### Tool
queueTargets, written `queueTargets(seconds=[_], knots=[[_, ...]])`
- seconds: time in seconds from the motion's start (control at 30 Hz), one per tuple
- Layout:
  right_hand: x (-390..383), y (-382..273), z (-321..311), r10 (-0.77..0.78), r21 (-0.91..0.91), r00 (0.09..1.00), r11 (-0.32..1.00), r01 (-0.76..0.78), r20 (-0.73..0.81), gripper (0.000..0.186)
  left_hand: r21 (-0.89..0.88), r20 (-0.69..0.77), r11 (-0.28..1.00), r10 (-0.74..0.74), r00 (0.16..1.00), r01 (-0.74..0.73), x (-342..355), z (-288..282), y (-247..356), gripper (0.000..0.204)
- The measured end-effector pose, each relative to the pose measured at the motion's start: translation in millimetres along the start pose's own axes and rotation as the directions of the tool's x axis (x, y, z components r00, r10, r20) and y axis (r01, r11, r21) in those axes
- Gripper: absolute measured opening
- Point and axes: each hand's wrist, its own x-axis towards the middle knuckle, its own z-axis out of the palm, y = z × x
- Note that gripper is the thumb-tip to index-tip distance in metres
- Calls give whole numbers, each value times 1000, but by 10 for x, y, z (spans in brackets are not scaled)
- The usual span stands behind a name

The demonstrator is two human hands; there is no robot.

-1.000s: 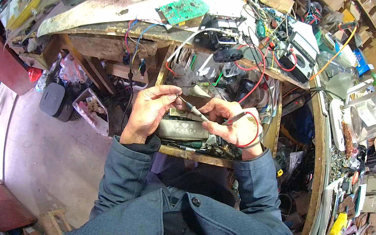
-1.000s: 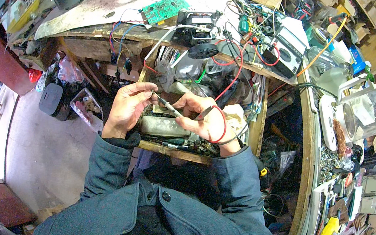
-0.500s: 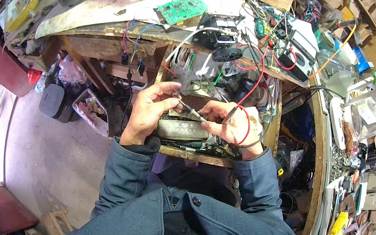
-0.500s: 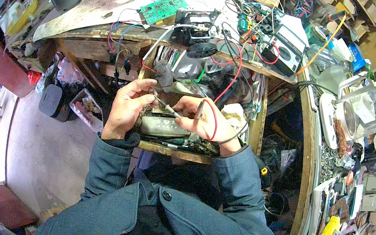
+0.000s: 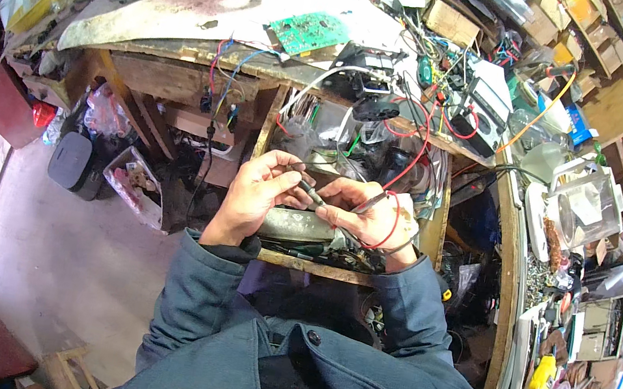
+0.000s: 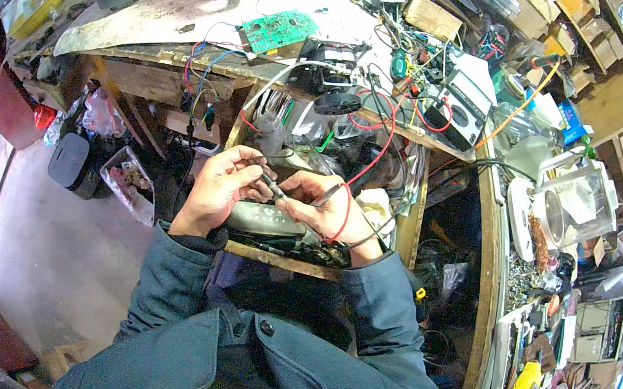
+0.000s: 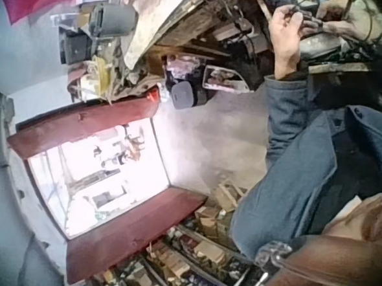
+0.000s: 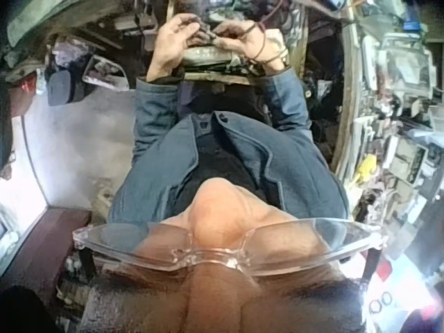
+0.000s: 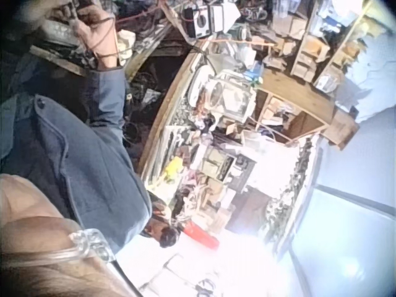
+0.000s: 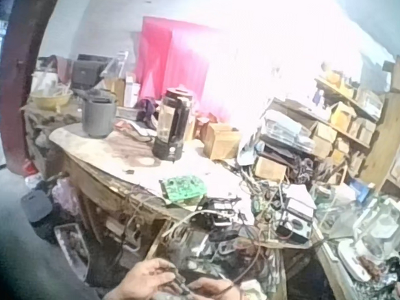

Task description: The person works at a cluttered workbench, using pliers to strip and cut wires connected to a circuit board. They then use a multimeter to test continuity on a small motor and its wiring, repeatedly touching the probes to different points on the components.

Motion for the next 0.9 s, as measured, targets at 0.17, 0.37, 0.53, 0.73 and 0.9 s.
queueTargets(seconds=[0.17, 0.37, 0.53, 0.73, 0.9], knots=[[-74, 104, -229, -79, 55, 958, 994, 98, -274, 18, -115, -84, 989, 79, 993, -88, 63, -57, -125, 23], [67, -105, -407, -373, 120, 827, 881, 458, -422, 24, -153, -88, 985, 61, 994, -74, 75, -40, -127, 23], [447, -482, -289, -408, -211, 704, 911, 353, -581, 21, -152, -87, 986, 52, 995, -65, 47, -51, -104, 24], [779, -554, -391, -663, -715, 592, 670, 198, -458, 17, -118, -79, 993, 23, 997, -33, 60, -67, -124, 23], [867, -465, -421, -585, -566, 590, 787, 246, -556, 11, -128, -36, 990, 46, 998, -51, 72, -60, -140, 24]])
